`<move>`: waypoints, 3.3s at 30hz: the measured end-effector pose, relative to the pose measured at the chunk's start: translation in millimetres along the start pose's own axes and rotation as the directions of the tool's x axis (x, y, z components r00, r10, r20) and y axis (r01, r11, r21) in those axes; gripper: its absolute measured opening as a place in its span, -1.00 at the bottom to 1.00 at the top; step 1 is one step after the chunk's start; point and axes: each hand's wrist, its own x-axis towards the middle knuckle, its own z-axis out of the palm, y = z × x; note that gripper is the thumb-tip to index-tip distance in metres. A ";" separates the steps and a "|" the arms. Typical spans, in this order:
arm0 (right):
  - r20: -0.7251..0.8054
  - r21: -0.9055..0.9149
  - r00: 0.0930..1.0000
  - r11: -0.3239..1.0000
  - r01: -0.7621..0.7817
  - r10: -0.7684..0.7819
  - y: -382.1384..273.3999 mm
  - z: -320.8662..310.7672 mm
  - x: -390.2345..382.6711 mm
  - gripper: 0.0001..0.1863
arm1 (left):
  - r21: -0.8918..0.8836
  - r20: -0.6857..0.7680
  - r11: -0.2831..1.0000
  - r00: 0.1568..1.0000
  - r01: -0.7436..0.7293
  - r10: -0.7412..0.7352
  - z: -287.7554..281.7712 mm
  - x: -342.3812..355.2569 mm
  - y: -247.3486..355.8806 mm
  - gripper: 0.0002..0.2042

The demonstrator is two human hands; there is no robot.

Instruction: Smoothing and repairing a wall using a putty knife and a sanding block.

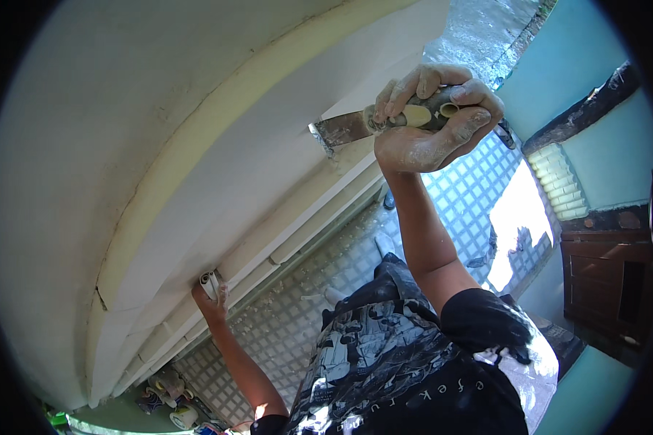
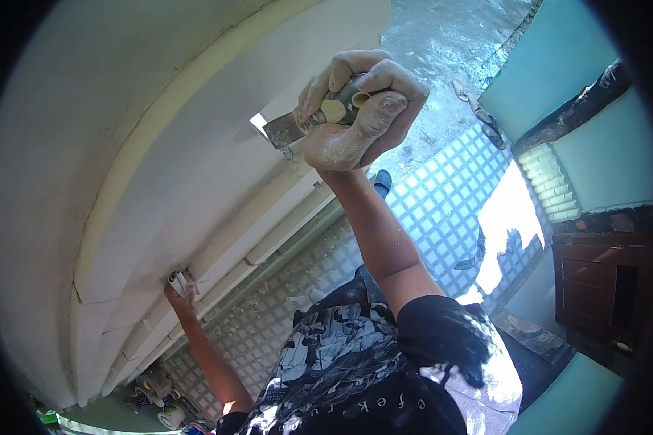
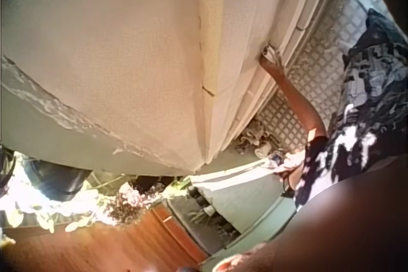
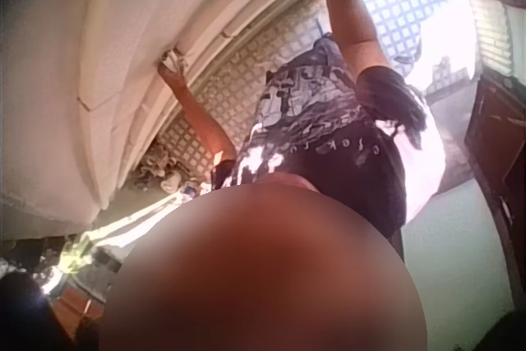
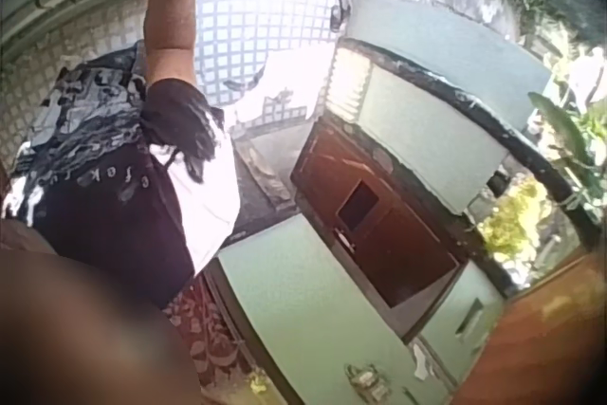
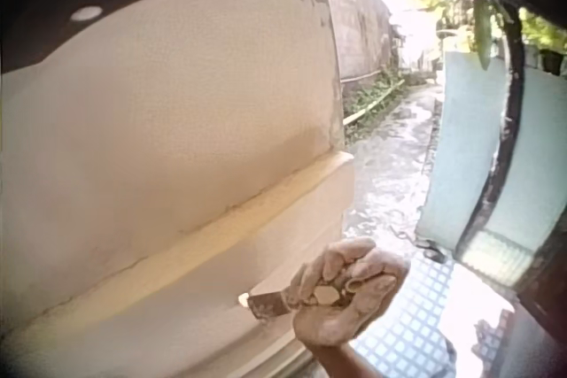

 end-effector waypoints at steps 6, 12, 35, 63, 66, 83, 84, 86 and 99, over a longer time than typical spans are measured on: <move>0.294 -0.482 0.947 0.875 0.028 0.131 -3.3 -28.4 -32.9 -0.68 | -0.029 0.024 0.999 1.000 0.020 -0.020 8.8 7.0 15.4 -0.64; 0.159 -0.525 0.980 0.851 -0.021 0.122 3.9 -33.8 -37.5 -0.67 | 0.149 -0.018 0.985 0.996 -0.087 0.090 -3.4 2.3 -19.2 -0.61; -0.039 -0.332 0.999 0.943 -0.038 0.026 -4.8 -11.4 -7.0 -0.64 | 0.169 0.056 0.985 0.998 0.031 -0.041 -2.7 3.2 0.1 -0.63; -0.025 -0.488 0.998 0.871 -0.058 0.053 -9.1 -34.5 -27.1 -0.65 | 0.205 0.002 0.978 0.999 0.038 -0.039 1.1 0.1 2.5 -0.52; -0.062 -0.480 0.996 0.873 -0.083 0.061 -12.9 -35.9 -24.0 -0.66 | 0.178 0.023 0.977 0.993 0.114 -0.120 4.0 3.5 13.8 -0.54; 0.167 -0.394 0.978 0.918 -0.048 0.123 1.2 -18.8 -26.0 -0.70 | 0.234 0.016 0.971 0.999 -0.047 0.045 -6.0 0.7 -4.0 -0.62; 0.057 -0.306 0.995 0.950 -0.057 0.079 -0.9 -12.5 -18.4 -0.69 | 0.203 0.054 0.978 0.997 0.040 -0.052 -4.1 2.8 7.7 -0.63; 0.106 -0.384 0.989 0.922 -0.054 0.102 5.3 -19.5 -33.7 -0.68 | 0.175 0.097 0.976 0.984 0.130 -0.148 -2.4 1.5 15.2 -0.64; -0.109 -0.396 0.987 0.906 -0.150 0.116 -4.3 -33.7 -27.1 -0.68 | 0.341 0.032 0.933 0.993 -0.116 0.112 5.6 6.4 23.2 -0.56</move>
